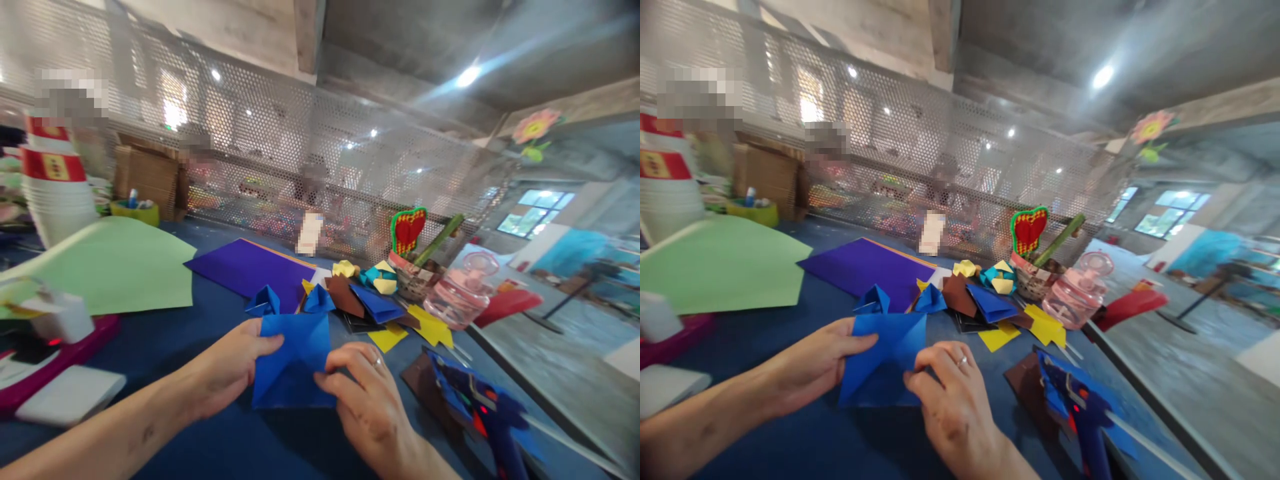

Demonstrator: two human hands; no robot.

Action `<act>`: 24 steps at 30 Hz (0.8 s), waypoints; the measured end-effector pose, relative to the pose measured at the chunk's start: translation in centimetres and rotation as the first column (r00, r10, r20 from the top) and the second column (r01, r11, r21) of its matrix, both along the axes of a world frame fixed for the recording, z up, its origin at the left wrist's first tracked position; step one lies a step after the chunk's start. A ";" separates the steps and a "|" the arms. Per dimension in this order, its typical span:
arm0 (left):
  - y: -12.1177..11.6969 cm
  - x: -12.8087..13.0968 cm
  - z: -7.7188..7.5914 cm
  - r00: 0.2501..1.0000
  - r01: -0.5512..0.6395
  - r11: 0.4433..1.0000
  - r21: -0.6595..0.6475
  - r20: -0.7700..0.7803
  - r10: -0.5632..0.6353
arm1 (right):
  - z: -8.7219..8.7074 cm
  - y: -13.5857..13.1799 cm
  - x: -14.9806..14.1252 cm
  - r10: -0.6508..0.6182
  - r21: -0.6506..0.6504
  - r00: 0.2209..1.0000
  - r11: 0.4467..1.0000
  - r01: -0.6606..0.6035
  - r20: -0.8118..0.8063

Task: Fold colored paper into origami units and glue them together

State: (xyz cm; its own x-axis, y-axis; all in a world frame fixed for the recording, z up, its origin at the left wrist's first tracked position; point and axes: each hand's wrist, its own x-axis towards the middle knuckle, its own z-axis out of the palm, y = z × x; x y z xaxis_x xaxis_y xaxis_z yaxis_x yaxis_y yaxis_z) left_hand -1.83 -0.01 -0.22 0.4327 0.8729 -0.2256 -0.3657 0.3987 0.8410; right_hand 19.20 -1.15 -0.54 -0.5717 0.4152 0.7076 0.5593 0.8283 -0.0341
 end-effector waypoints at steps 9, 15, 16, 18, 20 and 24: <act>0.6 -0.3 0.3 0.989 -0.085 0.991 -0.101 0.116 0.097 | -0.6 0.2 0.2 -0.113 -0.012 0.991 0.993 0.114 0.072; 0.6 -0.3 -0.1 0.993 -0.046 0.996 -0.079 0.107 0.054 | 0.0 0.1 -0.1 -0.078 0.060 0.992 0.996 0.072 0.104; 0.6 -0.3 -0.1 0.994 -0.046 0.996 -0.080 0.100 0.054 | 0.0 0.1 0.0 -0.077 0.061 0.991 0.996 0.070 0.106; 0.7 -0.3 -0.2 0.995 -0.042 0.996 -0.077 0.091 0.049 | -0.1 0.1 0.0 -0.070 0.050 0.991 0.997 0.065 0.111; 0.6 -0.3 -0.2 0.995 -0.040 0.997 -0.072 0.089 0.047 | -0.2 0.0 0.0 -0.063 0.031 0.992 0.998 0.060 0.110; 0.6 -0.3 -0.1 0.995 -0.053 0.996 -0.068 0.083 0.059 | -0.2 -0.1 0.0 -0.060 0.001 0.994 0.998 0.060 0.093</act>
State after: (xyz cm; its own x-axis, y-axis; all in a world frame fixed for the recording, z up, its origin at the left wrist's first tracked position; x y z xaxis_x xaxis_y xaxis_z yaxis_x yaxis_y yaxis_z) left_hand -2.11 0.57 -0.30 0.4037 0.8807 -0.2478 -0.4577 0.4289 0.7788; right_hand 19.21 -1.22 -0.72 -0.6090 0.4521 0.6518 0.6090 0.7930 0.0189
